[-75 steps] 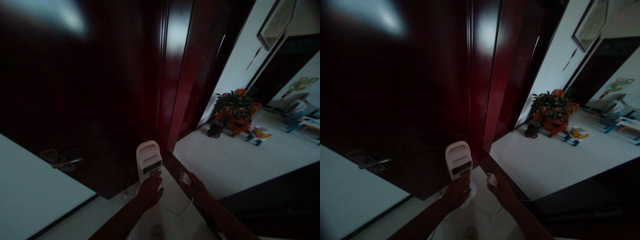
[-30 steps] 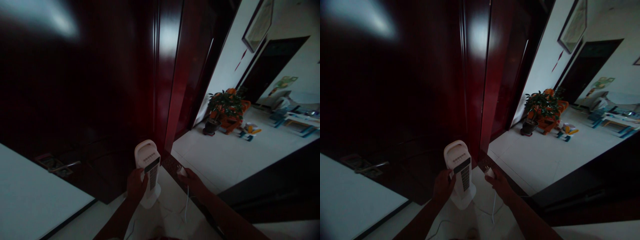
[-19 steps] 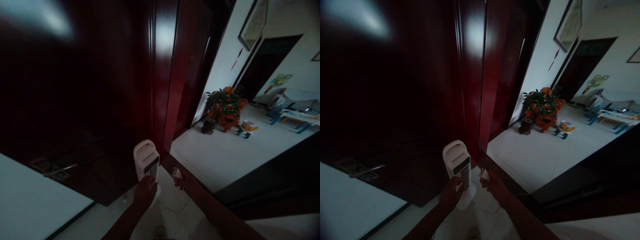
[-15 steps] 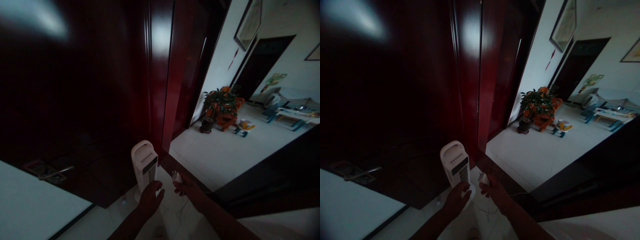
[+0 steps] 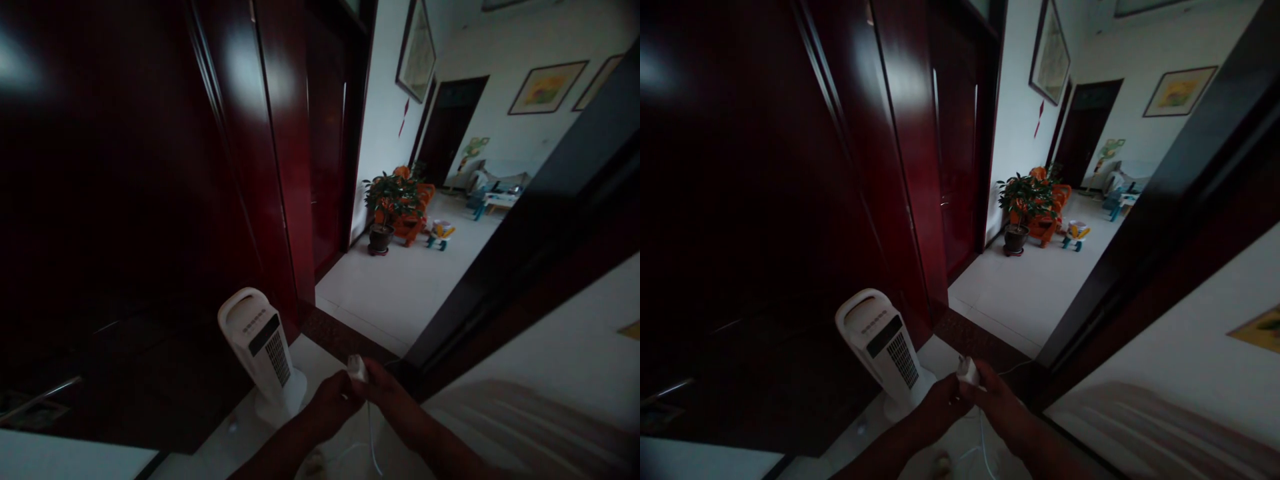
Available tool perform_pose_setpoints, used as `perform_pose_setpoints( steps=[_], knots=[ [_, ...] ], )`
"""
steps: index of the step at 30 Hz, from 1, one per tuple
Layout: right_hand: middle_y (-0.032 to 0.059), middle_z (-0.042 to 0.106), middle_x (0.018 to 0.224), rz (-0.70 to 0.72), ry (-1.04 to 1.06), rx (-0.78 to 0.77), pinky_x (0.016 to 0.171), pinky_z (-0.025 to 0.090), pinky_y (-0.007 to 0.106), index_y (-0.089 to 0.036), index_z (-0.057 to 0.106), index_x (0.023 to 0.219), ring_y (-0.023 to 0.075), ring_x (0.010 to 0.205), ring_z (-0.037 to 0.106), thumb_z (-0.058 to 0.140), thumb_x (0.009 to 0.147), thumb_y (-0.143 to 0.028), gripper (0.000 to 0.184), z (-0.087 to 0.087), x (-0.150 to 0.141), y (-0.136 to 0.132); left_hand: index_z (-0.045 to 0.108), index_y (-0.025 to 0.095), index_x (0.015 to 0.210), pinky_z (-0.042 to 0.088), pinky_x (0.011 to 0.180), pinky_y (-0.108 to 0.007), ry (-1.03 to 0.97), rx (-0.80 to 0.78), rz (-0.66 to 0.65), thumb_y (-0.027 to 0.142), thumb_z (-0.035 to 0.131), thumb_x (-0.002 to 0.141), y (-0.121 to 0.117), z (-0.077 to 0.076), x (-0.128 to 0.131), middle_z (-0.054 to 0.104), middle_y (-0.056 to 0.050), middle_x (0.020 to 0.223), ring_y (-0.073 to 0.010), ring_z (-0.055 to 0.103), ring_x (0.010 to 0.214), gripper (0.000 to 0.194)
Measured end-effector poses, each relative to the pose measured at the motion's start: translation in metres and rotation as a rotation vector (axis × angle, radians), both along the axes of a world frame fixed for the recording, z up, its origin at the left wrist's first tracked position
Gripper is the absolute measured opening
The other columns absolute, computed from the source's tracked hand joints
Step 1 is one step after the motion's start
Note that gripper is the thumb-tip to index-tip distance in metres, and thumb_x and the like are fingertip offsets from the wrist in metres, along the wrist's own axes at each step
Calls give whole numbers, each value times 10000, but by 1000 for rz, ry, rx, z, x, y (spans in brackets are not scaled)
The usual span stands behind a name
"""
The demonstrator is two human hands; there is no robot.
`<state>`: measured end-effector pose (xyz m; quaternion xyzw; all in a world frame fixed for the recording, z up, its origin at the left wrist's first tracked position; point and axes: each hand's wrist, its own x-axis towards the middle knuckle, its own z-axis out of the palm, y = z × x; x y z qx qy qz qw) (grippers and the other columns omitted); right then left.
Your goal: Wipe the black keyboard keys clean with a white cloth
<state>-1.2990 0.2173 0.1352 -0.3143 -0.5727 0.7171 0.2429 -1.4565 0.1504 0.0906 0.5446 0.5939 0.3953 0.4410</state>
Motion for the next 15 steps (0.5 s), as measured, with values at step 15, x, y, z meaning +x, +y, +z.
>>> perform_pose_setpoints(
  steps=[15],
  knots=[
    [67, 649, 1171, 5, 28, -3, 1022, 368, 443, -217, 594, 1280, 287, 1144, 545, 708, 799, -428, 537, -13, 83, -28, 645, 152, 1173, 471, 896, -356, -311, 42, -192, 315, 618, 855, -13, 15, 83, 681, -86, 1123, -263, 611, 1044, 359]
  ],
)
